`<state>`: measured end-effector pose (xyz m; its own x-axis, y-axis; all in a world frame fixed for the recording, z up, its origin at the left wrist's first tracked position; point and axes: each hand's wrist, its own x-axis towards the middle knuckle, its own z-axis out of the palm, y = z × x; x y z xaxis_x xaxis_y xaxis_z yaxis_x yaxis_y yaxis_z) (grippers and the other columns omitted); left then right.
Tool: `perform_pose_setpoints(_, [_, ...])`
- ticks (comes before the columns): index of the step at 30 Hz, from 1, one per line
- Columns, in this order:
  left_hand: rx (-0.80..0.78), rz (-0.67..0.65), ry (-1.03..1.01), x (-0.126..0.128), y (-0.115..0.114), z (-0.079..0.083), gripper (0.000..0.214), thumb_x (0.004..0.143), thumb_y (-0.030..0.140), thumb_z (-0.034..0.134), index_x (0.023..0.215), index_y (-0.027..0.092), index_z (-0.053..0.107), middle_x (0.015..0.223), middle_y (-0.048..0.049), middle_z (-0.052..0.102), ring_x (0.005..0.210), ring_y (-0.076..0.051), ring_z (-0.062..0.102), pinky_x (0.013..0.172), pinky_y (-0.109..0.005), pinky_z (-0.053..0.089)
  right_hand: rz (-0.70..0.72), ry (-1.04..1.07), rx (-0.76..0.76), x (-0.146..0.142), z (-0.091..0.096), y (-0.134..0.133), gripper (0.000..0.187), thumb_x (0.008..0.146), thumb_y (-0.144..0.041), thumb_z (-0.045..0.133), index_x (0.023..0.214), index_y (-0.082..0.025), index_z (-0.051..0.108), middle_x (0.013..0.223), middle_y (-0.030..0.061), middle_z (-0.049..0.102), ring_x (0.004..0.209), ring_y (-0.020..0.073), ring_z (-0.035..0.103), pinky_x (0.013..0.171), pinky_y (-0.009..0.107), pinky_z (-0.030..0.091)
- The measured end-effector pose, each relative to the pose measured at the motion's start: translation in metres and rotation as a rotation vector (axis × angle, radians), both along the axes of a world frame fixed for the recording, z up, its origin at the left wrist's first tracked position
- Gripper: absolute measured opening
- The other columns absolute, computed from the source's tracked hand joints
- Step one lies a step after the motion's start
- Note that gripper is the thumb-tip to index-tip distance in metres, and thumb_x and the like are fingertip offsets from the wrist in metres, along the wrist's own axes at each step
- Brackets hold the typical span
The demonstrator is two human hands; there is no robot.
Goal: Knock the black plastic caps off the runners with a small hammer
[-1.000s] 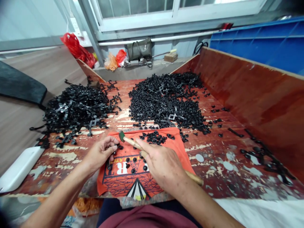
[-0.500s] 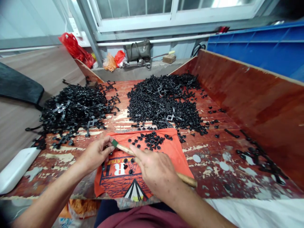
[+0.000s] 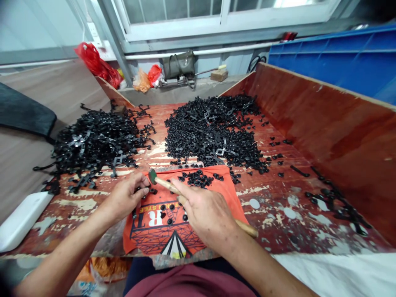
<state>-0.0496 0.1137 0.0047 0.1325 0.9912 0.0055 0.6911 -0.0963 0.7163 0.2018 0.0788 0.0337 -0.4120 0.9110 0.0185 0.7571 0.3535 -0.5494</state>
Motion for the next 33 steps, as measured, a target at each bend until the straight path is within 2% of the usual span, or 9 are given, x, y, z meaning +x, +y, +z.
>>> perform_pose_setpoints(4, [0.028, -0.028, 0.034, 0.0, 0.001, 0.0, 0.012, 0.075, 0.011, 0.055, 0.073, 0.022, 0.052, 0.065, 0.0034, 0.055, 0.061, -0.015, 0.052, 0.057, -0.024, 0.036, 0.01, -0.009, -0.012, 0.001, 0.002, -0.002, 0.05, 0.1, -0.022, 0.044, 0.147, -0.04, 0.044, 0.111, 0.0004, 0.076, 0.086, 0.0206, 0.072, 0.074, 0.033, 0.054])
perform_pose_setpoints(9, [-0.021, -0.01, 0.018, -0.001, 0.001, -0.001, 0.01, 0.077, 0.013, 0.054, 0.075, 0.022, 0.051, 0.068, 0.0038, 0.054, 0.055, -0.012, 0.051, 0.052, -0.023, 0.036, -0.002, 0.107, 0.01, 0.0, 0.007, -0.006, 0.05, 0.102, -0.024, 0.041, 0.15, -0.038, 0.04, 0.128, 0.0004, 0.069, 0.102, 0.0218, 0.07, 0.084, 0.035, 0.056])
perform_pose_setpoints(12, [-0.119, 0.005, -0.154, 0.0, 0.0, -0.003, 0.007, 0.077, 0.016, 0.054, 0.077, 0.022, 0.05, 0.069, 0.0052, 0.052, 0.048, -0.01, 0.05, 0.047, -0.021, 0.036, 0.005, 0.14, 0.02, 0.0, 0.01, -0.005, 0.05, 0.102, -0.024, 0.04, 0.151, -0.035, 0.041, 0.131, 0.0023, 0.067, 0.109, 0.0228, 0.067, 0.093, 0.038, 0.054])
perform_pose_setpoints(15, [-0.234, 0.053, -0.385, 0.001, -0.003, -0.006, 0.01, 0.078, 0.024, 0.057, 0.079, 0.022, 0.047, 0.066, 0.0072, 0.05, 0.042, -0.008, 0.048, 0.043, -0.02, 0.036, 0.009, 0.129, -0.006, 0.002, 0.007, -0.003, 0.047, 0.102, -0.025, 0.041, 0.147, -0.034, 0.046, 0.13, 0.0021, 0.068, 0.109, 0.0227, 0.068, 0.094, 0.038, 0.054])
perform_pose_setpoints(19, [-0.247, 0.123, -0.509, -0.002, -0.005, -0.011, 0.017, 0.078, 0.029, 0.061, 0.085, 0.02, 0.048, 0.065, 0.0076, 0.053, 0.041, -0.006, 0.048, 0.042, -0.018, 0.036, -0.05, 0.148, -0.014, 0.006, -0.004, -0.003, 0.042, 0.102, -0.029, 0.041, 0.143, -0.033, 0.051, 0.129, 0.0002, 0.069, 0.106, 0.0225, 0.069, 0.092, 0.038, 0.055])
perform_pose_setpoints(29, [-0.256, 0.105, -0.518, -0.003, -0.006, -0.014, 0.016, 0.079, 0.028, 0.06, 0.086, 0.02, 0.048, 0.067, 0.0078, 0.053, 0.041, -0.005, 0.048, 0.042, -0.017, 0.034, -0.035, 0.128, -0.023, 0.007, -0.009, -0.003, 0.043, 0.102, -0.026, 0.042, 0.142, -0.034, 0.053, 0.122, 0.0026, 0.072, 0.101, 0.0227, 0.071, 0.091, 0.041, 0.057])
perform_pose_setpoints(33, [-0.207, 0.102, -0.393, 0.0, -0.006, -0.012, 0.01, 0.079, 0.023, 0.055, 0.083, 0.02, 0.048, 0.067, 0.0076, 0.05, 0.042, -0.006, 0.047, 0.042, -0.019, 0.035, -0.051, 0.089, -0.013, 0.008, -0.013, -0.002, 0.042, 0.101, -0.027, 0.043, 0.142, -0.035, 0.053, 0.129, 0.001, 0.069, 0.106, 0.0223, 0.071, 0.092, 0.04, 0.057])
